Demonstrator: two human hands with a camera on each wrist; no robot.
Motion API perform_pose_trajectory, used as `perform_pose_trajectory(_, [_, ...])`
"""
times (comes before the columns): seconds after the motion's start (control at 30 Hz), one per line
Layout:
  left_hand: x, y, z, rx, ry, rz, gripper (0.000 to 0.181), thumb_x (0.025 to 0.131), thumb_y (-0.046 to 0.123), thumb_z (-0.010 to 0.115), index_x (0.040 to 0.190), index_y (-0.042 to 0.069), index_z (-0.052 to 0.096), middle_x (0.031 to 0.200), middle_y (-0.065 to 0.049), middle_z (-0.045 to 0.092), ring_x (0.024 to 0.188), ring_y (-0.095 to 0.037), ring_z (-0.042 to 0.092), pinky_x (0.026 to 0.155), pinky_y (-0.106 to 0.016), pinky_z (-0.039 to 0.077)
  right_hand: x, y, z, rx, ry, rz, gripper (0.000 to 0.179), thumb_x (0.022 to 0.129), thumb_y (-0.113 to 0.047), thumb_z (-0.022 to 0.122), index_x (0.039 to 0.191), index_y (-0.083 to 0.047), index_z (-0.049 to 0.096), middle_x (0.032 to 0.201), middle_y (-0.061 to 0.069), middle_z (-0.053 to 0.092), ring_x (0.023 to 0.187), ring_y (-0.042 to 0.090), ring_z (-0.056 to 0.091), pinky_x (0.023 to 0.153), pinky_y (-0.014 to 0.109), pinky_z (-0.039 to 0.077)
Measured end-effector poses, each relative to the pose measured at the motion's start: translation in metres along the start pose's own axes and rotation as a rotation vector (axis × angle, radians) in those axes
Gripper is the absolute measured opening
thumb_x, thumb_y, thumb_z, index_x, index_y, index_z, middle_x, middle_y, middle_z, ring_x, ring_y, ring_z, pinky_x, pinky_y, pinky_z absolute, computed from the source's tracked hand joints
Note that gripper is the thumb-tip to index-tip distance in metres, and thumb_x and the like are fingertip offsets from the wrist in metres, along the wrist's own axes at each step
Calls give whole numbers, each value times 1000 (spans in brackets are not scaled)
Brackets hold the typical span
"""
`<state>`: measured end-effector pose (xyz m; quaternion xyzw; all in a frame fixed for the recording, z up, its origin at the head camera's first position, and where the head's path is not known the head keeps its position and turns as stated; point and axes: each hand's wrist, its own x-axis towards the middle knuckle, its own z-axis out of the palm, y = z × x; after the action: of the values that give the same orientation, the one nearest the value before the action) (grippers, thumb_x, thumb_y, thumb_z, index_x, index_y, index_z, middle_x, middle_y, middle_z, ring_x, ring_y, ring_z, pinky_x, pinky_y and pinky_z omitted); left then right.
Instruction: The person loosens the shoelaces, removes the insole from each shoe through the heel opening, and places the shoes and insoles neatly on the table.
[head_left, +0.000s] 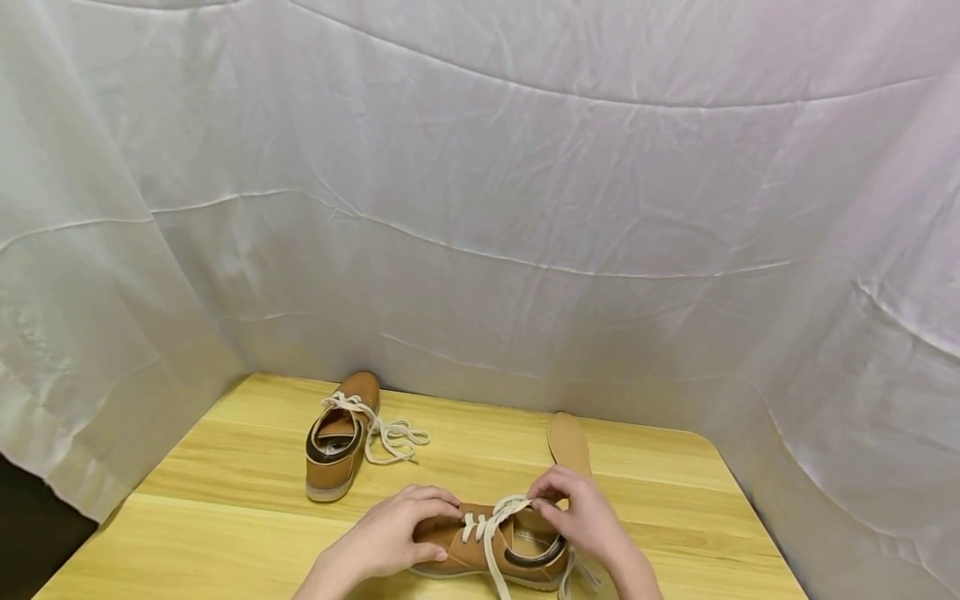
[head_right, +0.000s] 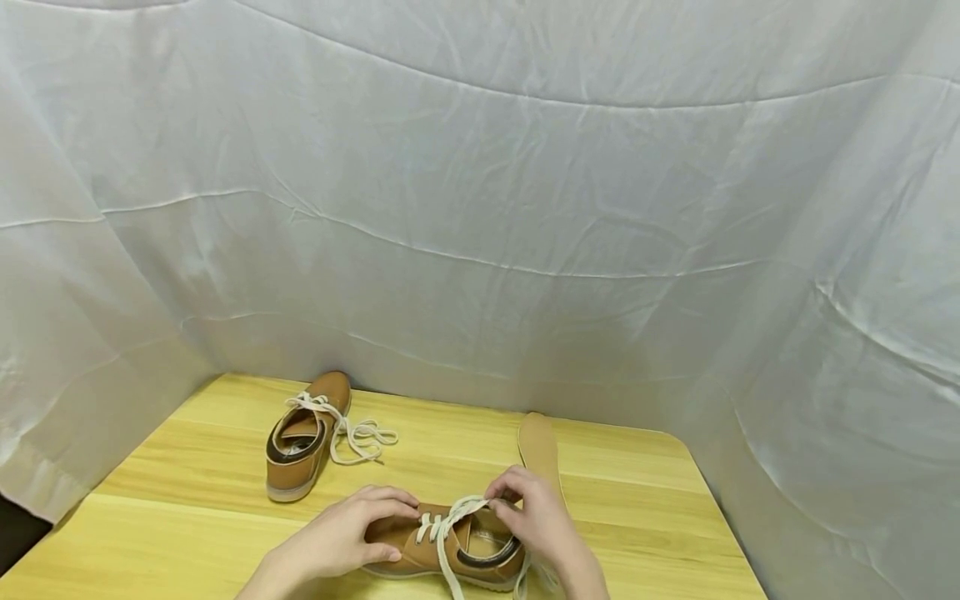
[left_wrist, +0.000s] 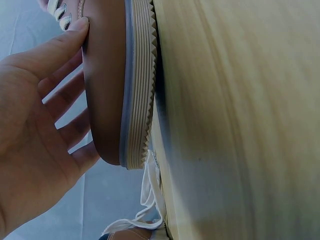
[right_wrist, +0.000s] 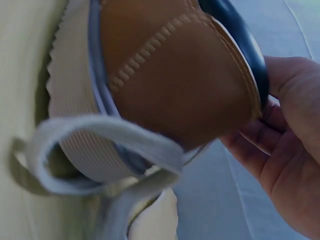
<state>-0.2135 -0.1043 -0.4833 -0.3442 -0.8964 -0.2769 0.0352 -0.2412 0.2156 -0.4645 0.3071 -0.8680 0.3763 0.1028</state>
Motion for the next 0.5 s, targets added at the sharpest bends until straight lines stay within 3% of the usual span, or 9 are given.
perform_pose_trajectory(0.3, [-1,0,0,-5,5,12,43,88,31,84,129,24,72,137,12,64,129,-18,58,107,-48,51,-4,11,-18,-30,96,-15,25,84,9,79,92,-14,74,92,-6,70,78,2,65,68,25,60])
perform_pose_trajectory(0.5, [-1,0,0,-10,-1,2,43,89,32,84,129,25,72,137,12,63,130,-18,58,107,-49,51,-10,19,-29,-34,138,48,24,84,9,79,91,-13,75,89,-5,70,75,4,65,66,25,60])
